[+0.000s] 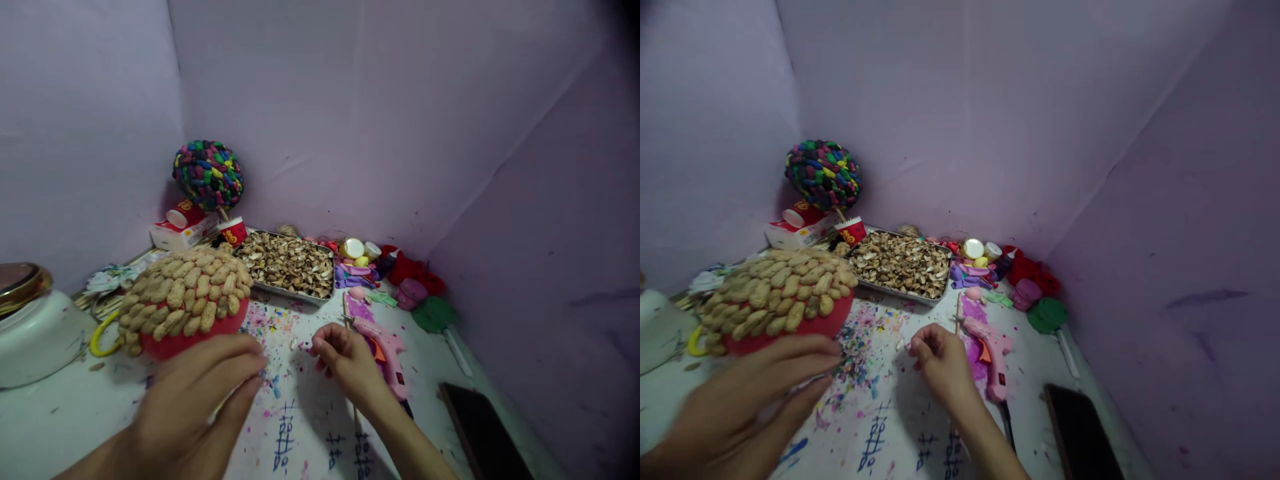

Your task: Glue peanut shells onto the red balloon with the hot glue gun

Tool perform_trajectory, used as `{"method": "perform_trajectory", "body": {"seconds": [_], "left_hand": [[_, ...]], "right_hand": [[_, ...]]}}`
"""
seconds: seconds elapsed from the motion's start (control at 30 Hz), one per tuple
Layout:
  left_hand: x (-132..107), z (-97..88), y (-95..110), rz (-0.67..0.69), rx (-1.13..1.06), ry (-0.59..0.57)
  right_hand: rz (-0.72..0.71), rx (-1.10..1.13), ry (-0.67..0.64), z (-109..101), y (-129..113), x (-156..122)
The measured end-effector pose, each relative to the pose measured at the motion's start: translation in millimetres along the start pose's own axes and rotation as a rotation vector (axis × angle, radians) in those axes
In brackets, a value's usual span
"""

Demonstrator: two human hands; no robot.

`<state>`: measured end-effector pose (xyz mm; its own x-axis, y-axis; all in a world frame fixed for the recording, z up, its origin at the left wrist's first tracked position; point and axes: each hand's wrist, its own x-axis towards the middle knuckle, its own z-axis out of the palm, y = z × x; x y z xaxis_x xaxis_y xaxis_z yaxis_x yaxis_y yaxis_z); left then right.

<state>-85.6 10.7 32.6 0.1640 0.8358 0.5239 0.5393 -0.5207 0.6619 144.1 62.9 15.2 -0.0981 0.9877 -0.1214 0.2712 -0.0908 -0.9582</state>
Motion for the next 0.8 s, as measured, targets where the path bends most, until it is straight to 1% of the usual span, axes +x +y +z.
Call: {"method": "perform_trajectory", "body": {"seconds": [0.03, 0.07, 0.1, 0.13, 0.17, 0.23, 0.3, 0.4, 0.47, 0.53, 0.57, 0.6, 0.7, 0.73, 0.8], "left_hand": [[6, 14.2, 8, 0.064, 0.042, -0.112], [14, 27.6, 12, 0.064, 0.055, -0.214], [21, 40.0, 14, 0.023, 0.074, -0.274], [29, 51.1, 13, -0.053, 0.112, -0.334], [35, 60.7, 11, -0.104, 0.151, -0.366], [44, 76.1, 3, -0.191, 0.219, -0.404], [48, 87.3, -2, -0.243, 0.273, -0.416], [50, 98.0, -5, -0.274, 0.342, -0.422], [51, 101.9, -7, -0.281, 0.326, -0.404], [53, 103.7, -8, -0.311, 0.207, -0.358], [54, 104.1, -9, -0.36, 0.104, -0.335], [56, 104.2, -9, -0.443, -0.018, -0.317], [59, 103.3, -7, -0.762, -0.405, -0.278], [60, 103.0, -5, -0.829, -0.501, -0.259], [60, 102.5, -1, -0.875, -0.619, -0.212]], "right_hand": [[0.001, 0.007, 0.021, -3, 0, -1], [0.003, 0.023, 0.044, -5, 1, -1], [0.005, 0.04, 0.066, -7, 1, -2], [0.006, 0.055, 0.085, -8, 2, -2], [0.005, 0.067, 0.099, -8, 3, -2], [-0.004, 0.085, 0.112, -9, 5, -3], [-0.017, 0.094, 0.113, -9, 7, -4], [-0.028, 0.101, 0.12, -10, 10, -4], [-0.03, 0.107, 0.121, -11, 11, -3], [-0.029, 0.123, 0.122, -12, 11, -2], [-0.025, 0.137, 0.123, -12, 11, -2], [-0.016, 0.155, 0.123, -11, 10, -2], [0.028, 0.217, 0.11, -9, 11, -2], [0.043, 0.226, 0.103, -8, 11, -2], [0.059, 0.208, 0.096, -6, 13, -3]]}}
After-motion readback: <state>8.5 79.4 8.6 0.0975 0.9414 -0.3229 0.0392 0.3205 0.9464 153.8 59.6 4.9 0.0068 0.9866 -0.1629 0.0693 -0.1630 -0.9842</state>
